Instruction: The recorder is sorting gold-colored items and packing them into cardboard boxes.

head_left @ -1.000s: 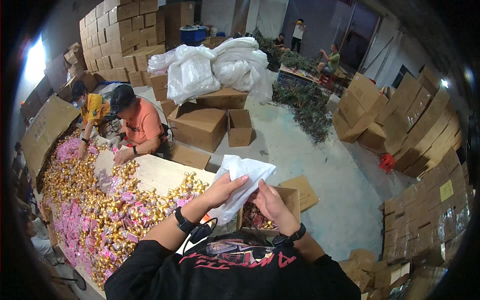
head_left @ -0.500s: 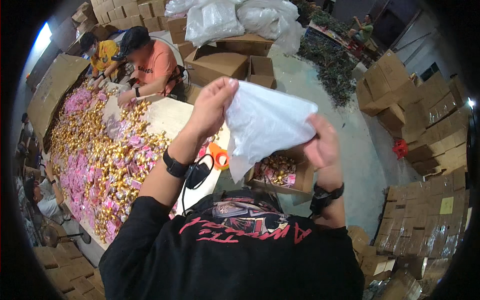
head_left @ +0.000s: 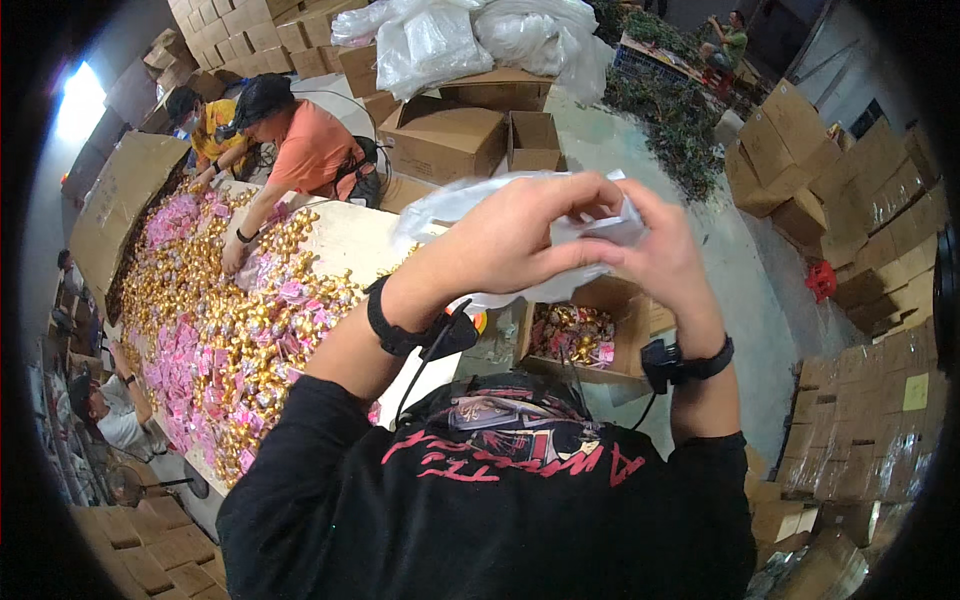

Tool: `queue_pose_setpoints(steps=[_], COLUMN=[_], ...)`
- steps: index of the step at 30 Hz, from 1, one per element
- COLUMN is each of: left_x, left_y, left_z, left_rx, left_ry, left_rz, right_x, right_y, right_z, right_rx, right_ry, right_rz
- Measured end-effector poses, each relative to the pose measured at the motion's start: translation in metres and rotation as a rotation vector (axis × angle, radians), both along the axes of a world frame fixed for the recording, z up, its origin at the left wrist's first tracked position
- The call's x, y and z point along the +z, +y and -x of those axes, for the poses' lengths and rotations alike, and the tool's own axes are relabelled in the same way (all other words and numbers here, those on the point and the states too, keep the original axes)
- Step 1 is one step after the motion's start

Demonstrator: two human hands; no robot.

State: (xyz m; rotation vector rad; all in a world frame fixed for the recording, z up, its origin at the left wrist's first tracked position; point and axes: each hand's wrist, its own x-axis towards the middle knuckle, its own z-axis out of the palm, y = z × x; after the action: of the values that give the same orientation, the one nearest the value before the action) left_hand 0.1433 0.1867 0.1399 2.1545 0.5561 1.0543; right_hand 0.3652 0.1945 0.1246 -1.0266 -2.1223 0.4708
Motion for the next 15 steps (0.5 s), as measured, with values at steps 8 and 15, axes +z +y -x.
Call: queue_pose_setpoints(steps=[8, 15], left_x=[-0.137, -0.235], left_y=[0.032, 0.035], left_z=[0.082, 0.045], left_rx=[0.595, -0.084], left_ry=[-0.465, -0.731], left_rz=[-0.129, 0.897], right_x=[0.001, -0.042], right_y=[-0.007, -0.009], right_z=[-0.092, -0.131], right_rx=[-0.283, -0.505], right_ry=[0.435, 0.475], right_rz=[0.133, 0.199])
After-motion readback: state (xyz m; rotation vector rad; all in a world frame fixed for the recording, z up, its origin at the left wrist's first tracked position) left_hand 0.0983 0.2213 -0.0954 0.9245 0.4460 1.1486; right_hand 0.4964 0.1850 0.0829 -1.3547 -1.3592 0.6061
